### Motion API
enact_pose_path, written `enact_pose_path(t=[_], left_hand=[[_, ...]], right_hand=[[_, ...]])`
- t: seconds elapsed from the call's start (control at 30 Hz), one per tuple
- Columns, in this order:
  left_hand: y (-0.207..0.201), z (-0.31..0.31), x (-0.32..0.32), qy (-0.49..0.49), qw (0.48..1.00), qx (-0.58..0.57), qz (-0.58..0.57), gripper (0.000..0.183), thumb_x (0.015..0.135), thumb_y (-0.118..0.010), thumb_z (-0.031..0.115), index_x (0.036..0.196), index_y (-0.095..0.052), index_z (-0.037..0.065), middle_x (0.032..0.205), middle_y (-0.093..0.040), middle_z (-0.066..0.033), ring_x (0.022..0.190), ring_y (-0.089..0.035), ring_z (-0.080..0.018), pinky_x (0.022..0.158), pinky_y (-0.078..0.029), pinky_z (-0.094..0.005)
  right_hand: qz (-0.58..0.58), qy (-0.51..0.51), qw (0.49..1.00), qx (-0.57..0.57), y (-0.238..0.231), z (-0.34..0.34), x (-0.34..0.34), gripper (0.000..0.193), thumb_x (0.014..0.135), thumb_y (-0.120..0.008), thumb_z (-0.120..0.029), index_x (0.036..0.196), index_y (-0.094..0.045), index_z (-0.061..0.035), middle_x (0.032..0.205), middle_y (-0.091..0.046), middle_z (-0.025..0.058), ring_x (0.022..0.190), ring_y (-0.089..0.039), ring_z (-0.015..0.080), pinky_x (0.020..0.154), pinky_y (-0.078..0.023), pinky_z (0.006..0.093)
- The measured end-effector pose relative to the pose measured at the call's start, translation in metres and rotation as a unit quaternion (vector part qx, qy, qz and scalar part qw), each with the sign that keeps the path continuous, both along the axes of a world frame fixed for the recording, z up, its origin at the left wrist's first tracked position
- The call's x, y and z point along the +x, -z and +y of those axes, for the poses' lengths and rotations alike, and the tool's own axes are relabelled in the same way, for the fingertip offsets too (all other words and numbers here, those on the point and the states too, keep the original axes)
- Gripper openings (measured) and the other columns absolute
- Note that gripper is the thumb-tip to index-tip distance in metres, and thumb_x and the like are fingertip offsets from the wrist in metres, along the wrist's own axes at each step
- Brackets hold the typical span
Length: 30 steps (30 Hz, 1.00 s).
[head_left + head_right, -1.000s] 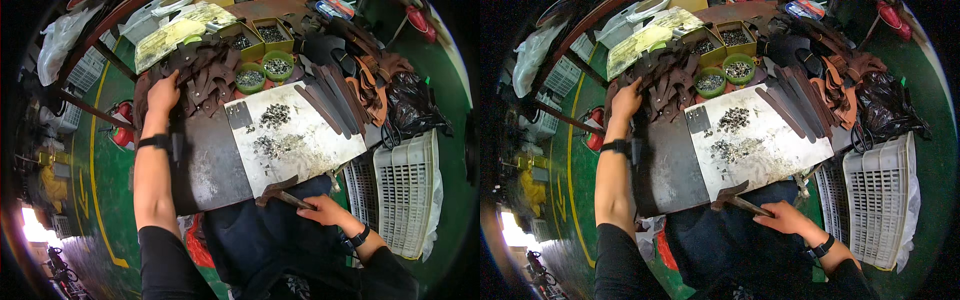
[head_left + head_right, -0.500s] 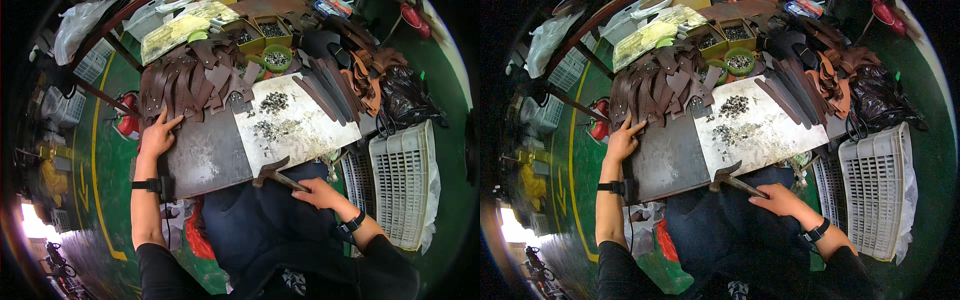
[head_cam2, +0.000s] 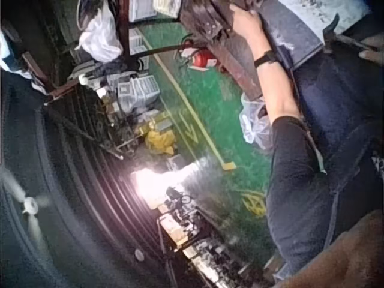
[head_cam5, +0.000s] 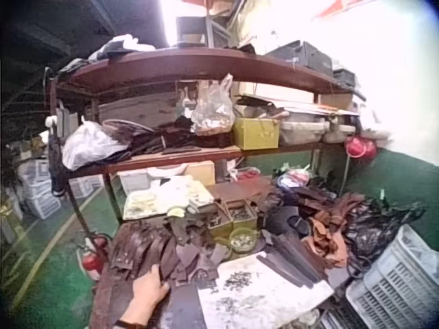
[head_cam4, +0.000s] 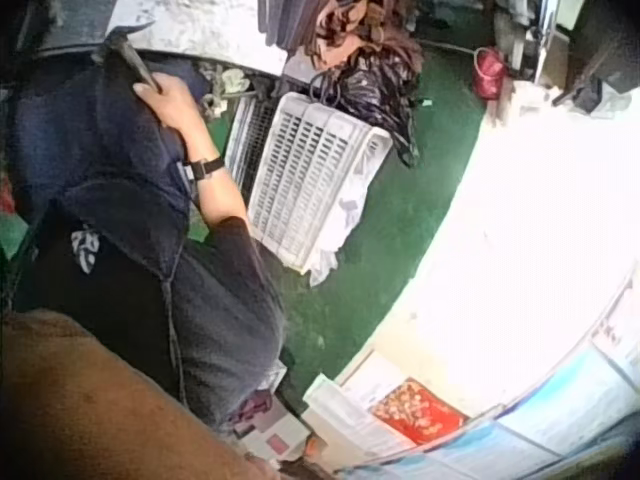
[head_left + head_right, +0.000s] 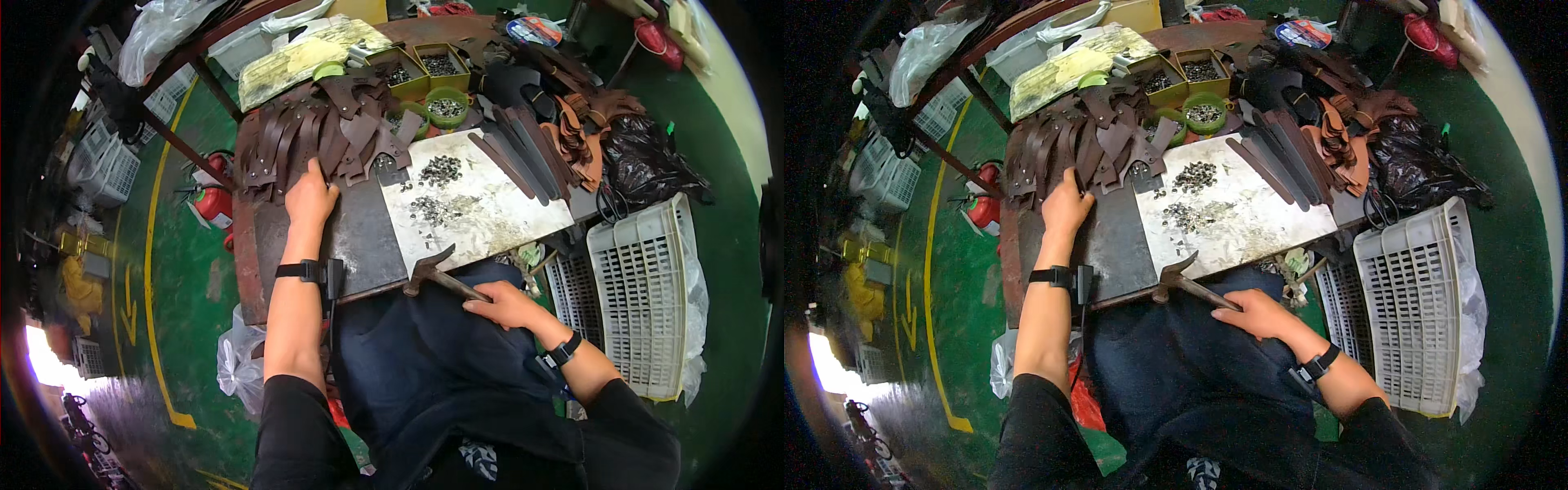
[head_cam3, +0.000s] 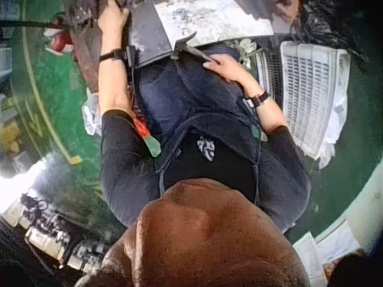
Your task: Hammering leather components on a metal block to flatten or prepare them for assembly in a shoe factory.
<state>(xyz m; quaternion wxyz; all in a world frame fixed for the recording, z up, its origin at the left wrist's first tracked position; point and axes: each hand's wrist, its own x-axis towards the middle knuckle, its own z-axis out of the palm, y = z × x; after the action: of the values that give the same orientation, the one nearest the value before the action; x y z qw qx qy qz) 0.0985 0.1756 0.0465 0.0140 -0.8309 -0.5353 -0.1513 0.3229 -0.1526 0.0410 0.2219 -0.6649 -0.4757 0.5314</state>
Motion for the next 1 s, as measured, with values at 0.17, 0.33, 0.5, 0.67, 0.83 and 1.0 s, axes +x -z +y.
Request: enact_pose_path(t=[0.17, 0.33, 0.5, 0.67, 0.83, 1.0], left_hand=[[-0.003, -0.024, -0.036, 0.046, 0.995, 0.087, -0.029, 0.037, 0.081, -0.065, 0.020, 0.117, -0.067, 0.013, 0.094, -0.069, -0.0127, 0.084, -0.068, -0.0335, 0.071, -0.054, -0.0443], [-0.004, -0.114, -0.091, 0.106, 0.994, -0.011, -0.001, 0.037, 0.081, -0.066, 0.019, 0.118, -0.066, 0.016, 0.097, -0.064, -0.0113, 0.086, -0.066, -0.0326, 0.073, -0.053, -0.0431], [0.016, -0.156, -0.118, 0.102, 0.982, -0.120, -0.106, 0.037, 0.084, -0.061, 0.011, 0.120, -0.064, 0.004, 0.096, -0.060, -0.0182, 0.092, -0.062, -0.0360, 0.079, -0.050, -0.0403], [0.010, -0.150, -0.133, 0.128, 0.940, -0.057, -0.310, 0.022, 0.093, -0.057, 0.010, 0.108, -0.069, -0.001, 0.095, -0.059, -0.0130, 0.092, -0.059, -0.0260, 0.087, -0.046, -0.0332], [0.011, -0.132, -0.113, 0.046, 0.884, -0.224, -0.407, 0.024, 0.100, -0.055, 0.019, 0.109, -0.069, 0.002, 0.072, -0.056, -0.0044, 0.062, -0.054, -0.0127, 0.059, -0.044, -0.0281], [0.046, -0.121, -0.099, 0.080, 0.925, -0.100, -0.358, 0.030, 0.100, -0.053, 0.027, 0.095, -0.067, 0.001, 0.084, -0.066, -0.0146, 0.075, -0.065, -0.0274, 0.070, -0.049, -0.0358]], right_hand=[[-0.008, 0.003, 1.000, 0.024, 0.009, -0.004, 0.001, 0.035, 0.094, -0.065, -0.036, 0.082, -0.061, -0.0038, 0.053, -0.052, 0.0049, 0.040, -0.052, 0.0134, 0.040, -0.040, 0.0305], [0.040, 0.030, 0.999, -0.009, 0.013, -0.005, 0.008, 0.033, 0.095, -0.063, -0.035, 0.080, -0.058, -0.0061, 0.052, -0.047, -0.0008, 0.039, -0.048, 0.0106, 0.037, -0.038, 0.0276], [0.041, 0.021, 0.999, -0.004, 0.017, -0.004, 0.005, 0.032, 0.095, -0.063, -0.034, 0.079, -0.057, -0.0056, 0.052, -0.047, -0.0010, 0.039, -0.047, 0.0099, 0.036, -0.036, 0.0268], [0.019, 0.050, 0.998, 0.011, 0.006, -0.015, -0.008, 0.031, 0.094, -0.065, -0.034, 0.080, -0.058, -0.0065, 0.054, -0.046, -0.0040, 0.040, -0.044, 0.0080, 0.037, -0.033, 0.0263], [-0.014, 0.050, 0.996, 0.071, -0.004, -0.027, -0.018, 0.029, 0.094, -0.067, -0.032, 0.082, -0.060, -0.0054, 0.062, -0.043, -0.0070, 0.056, -0.040, 0.0036, 0.048, -0.033, 0.0258], [0.056, 0.077, 0.991, 0.096, -0.028, -0.028, -0.048, 0.027, 0.093, -0.067, -0.029, 0.085, -0.063, -0.0038, 0.066, -0.045, -0.0077, 0.065, -0.043, 0.0040, 0.055, -0.035, 0.0256]])
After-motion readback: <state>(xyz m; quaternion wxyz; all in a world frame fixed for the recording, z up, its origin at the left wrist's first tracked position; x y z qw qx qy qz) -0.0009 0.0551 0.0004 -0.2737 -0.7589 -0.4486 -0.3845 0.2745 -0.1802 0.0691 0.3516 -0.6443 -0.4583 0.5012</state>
